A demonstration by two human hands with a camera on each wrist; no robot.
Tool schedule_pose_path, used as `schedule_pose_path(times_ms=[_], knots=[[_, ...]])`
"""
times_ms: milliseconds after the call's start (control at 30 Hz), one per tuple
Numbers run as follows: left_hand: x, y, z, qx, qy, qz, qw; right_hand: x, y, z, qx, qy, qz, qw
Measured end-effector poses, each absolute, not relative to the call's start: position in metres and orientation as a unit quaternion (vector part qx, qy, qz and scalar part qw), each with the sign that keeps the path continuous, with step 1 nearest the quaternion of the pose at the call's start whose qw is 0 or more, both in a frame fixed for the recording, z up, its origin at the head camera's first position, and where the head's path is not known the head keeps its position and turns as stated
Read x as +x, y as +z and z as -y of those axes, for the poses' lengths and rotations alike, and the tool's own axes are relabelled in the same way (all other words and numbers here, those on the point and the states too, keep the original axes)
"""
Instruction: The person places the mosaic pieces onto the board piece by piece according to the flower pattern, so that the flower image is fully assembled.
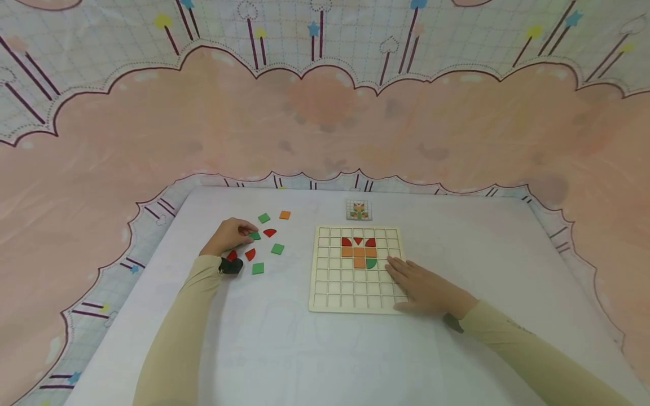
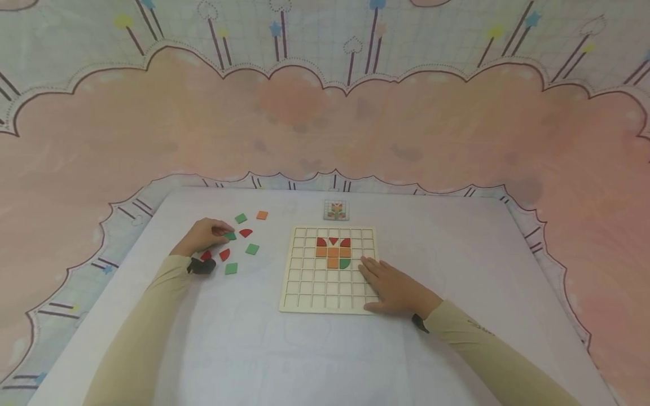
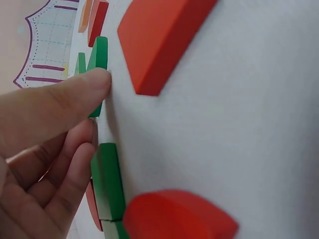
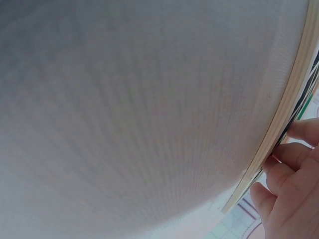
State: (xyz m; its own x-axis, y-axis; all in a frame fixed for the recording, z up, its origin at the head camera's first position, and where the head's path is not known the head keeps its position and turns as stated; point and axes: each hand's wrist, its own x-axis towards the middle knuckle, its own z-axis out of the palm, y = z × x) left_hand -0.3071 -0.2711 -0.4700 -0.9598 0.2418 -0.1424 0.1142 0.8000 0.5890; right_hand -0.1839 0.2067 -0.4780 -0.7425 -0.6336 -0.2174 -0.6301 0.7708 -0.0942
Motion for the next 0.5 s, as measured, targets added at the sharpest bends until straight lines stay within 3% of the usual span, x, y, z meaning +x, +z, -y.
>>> schedule_pose_path(times_ms=[500], knots=[[-0.3055,-0.4712,0.273,0.095,0.29,-0.949,0.074,-0.1827,-0.4725,-0.2058,-0.345,-0.012,-0.931,0.122]])
